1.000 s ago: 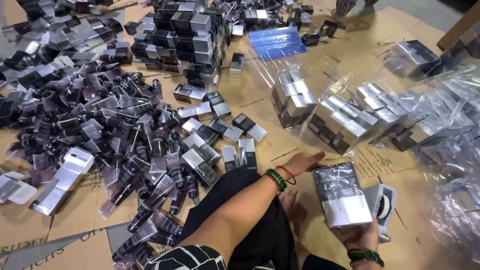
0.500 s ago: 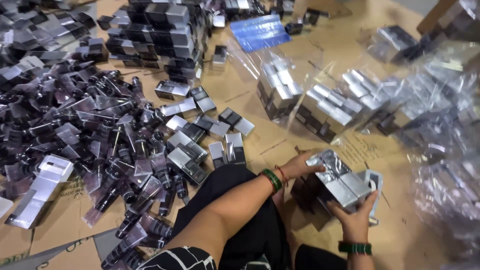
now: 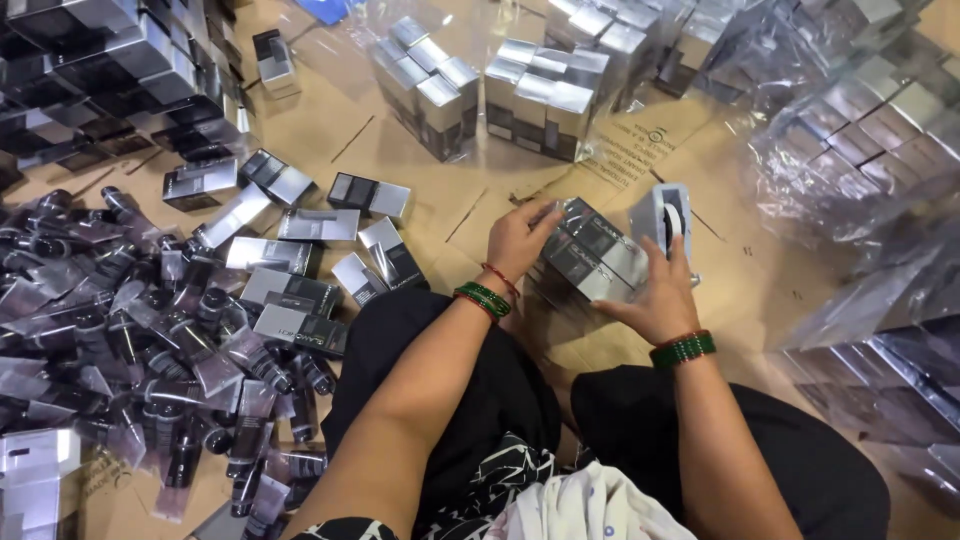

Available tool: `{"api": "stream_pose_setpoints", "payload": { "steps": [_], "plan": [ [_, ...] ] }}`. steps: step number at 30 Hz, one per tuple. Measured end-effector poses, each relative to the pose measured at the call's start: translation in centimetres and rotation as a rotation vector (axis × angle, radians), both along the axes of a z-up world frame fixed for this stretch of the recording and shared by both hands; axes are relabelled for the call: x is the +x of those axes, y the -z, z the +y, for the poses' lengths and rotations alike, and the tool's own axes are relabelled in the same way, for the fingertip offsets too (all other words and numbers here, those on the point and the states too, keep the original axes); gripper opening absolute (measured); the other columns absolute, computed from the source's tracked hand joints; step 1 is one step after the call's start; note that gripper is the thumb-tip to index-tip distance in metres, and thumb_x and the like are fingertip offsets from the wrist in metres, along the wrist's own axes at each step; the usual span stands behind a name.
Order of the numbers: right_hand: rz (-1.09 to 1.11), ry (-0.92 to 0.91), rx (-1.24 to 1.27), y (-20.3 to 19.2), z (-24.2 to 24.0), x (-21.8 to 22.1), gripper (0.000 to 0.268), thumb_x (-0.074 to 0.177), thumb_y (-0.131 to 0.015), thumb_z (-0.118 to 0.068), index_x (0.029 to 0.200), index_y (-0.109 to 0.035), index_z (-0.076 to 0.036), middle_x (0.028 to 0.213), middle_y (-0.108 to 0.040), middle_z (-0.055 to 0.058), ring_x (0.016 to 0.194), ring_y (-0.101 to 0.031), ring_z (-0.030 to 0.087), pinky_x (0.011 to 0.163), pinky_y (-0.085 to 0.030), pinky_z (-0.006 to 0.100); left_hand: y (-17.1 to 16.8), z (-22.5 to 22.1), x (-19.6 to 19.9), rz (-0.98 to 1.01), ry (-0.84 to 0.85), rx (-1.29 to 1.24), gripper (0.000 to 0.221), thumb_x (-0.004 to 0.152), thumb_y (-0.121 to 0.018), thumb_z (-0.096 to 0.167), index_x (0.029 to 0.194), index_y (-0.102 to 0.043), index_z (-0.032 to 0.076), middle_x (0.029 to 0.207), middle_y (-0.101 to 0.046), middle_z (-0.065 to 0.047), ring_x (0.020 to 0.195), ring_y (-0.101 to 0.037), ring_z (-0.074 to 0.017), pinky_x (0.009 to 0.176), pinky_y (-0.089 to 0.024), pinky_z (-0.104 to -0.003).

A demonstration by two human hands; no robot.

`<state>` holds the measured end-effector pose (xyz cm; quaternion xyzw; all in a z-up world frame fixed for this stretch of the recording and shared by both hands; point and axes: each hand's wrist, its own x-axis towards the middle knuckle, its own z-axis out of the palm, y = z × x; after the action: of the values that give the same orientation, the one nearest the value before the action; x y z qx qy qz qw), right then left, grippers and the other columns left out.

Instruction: The person packs sets of cosmetic boxes into plastic sleeves by hand and seals the plastic packaging using tape from a tape dispenser.

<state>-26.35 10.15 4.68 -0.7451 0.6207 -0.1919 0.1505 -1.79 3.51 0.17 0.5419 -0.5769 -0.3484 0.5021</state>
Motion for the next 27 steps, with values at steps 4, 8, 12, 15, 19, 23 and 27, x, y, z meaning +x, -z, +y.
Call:
{"api": "stream_pose_setpoints", "payload": {
  "steps": [4, 8, 12, 15, 19, 23, 27],
  "plan": [
    [0.017, -0.088, -0.078, -0.6, 0.4, 1.8, 0.124, 0.046, -0.097, -0.04, 0.153, -0.041, -0.009, 0.14, -0.047, 0.03, 0.13, -0.045, 0.047, 0.109, -0.041, 0.053, -1.6, 0.6, -1.0, -0.151, -0.131, 0.016, 0.034, 0.092, -0.074, 0.034, 0.112, -0.078, 0.007, 0.092, -0.079, -0.014, 0.085, -0.076, -0.0252, 0.073, -0.058, -0.035],
    [0.153, 0.057, 0.015, -2.5, 1.5, 4.1, 0.116, 0.046, -0.094, -0.042, 0.15, -0.046, -0.023, 0.13, -0.056, 0.019, 0.116, -0.055, 0.041, 0.098, -0.05, 0.05, -3.0, 0.5, -1.0, -0.13, -0.246, -0.145, 0.026, 0.093, -0.074, 0.031, 0.106, -0.081, 0.01, 0.091, -0.079, -0.011, 0.077, -0.075, -0.0228, 0.069, -0.057, -0.034],
    [0.254, 0.122, 0.131, -3.7, 2.4, 5.4, 0.114, 0.049, -0.094, -0.053, 0.149, -0.046, -0.028, 0.131, -0.054, 0.02, 0.118, -0.055, 0.04, 0.097, -0.051, 0.052, -3.5, -0.4, 0.3, 0.145, -0.306, -0.169, 0.026, 0.094, -0.074, 0.03, 0.109, -0.079, 0.009, 0.087, -0.079, -0.009, 0.078, -0.076, -0.0174, 0.07, -0.058, -0.031],
    [0.273, 0.107, 0.094, -3.9, 2.4, 5.4, 0.116, 0.048, -0.095, -0.057, 0.148, -0.047, -0.026, 0.13, -0.054, 0.023, 0.117, -0.055, 0.042, 0.094, -0.051, 0.052, -1.6, -1.5, 1.5, 0.128, -0.207, -0.075, 0.038, 0.09, -0.08, 0.029, 0.117, -0.072, 0.002, 0.094, -0.075, -0.012, 0.084, -0.07, -0.0183, 0.075, -0.054, -0.032],
    [0.251, 0.1, 0.059, -3.7, 2.8, 5.8, 0.116, 0.047, -0.094, -0.058, 0.148, -0.049, -0.024, 0.126, -0.056, 0.023, 0.113, -0.058, 0.041, 0.091, -0.053, 0.05, 2.0, -2.2, 1.0, -0.007, 0.189, 0.053, 0.061, 0.082, -0.088, 0.028, 0.126, -0.062, -0.005, 0.11, -0.073, -0.013, 0.098, -0.071, -0.0178, 0.086, -0.055, -0.031],
    [0.212, 0.117, 0.081, -4.2, 3.3, 6.0, 0.112, 0.049, -0.092, -0.059, 0.146, -0.051, -0.022, 0.122, -0.058, 0.023, 0.109, -0.06, 0.04, 0.089, -0.054, 0.049, 2.8, -1.4, -0.8, 0.105, 0.226, 0.214, 0.048, 0.087, -0.074, 0.03, 0.128, -0.07, 0.005, 0.101, -0.079, -0.009, 0.09, -0.075, -0.0185, 0.083, -0.059, -0.033],
    [0.233, 0.087, 0.061, -4.0, 3.9, 6.1, 0.11, 0.053, -0.09, -0.062, 0.147, -0.051, -0.02, 0.121, -0.058, 0.024, 0.109, -0.059, 0.042, 0.091, -0.052, 0.049, 2.1, -0.8, -0.9, -0.027, 0.119, 0.126, 0.034, 0.092, -0.07, 0.03, 0.118, -0.077, 0.009, 0.1, -0.079, -0.011, 0.09, -0.077, -0.0169, 0.081, -0.058, -0.03]
  ]
}}
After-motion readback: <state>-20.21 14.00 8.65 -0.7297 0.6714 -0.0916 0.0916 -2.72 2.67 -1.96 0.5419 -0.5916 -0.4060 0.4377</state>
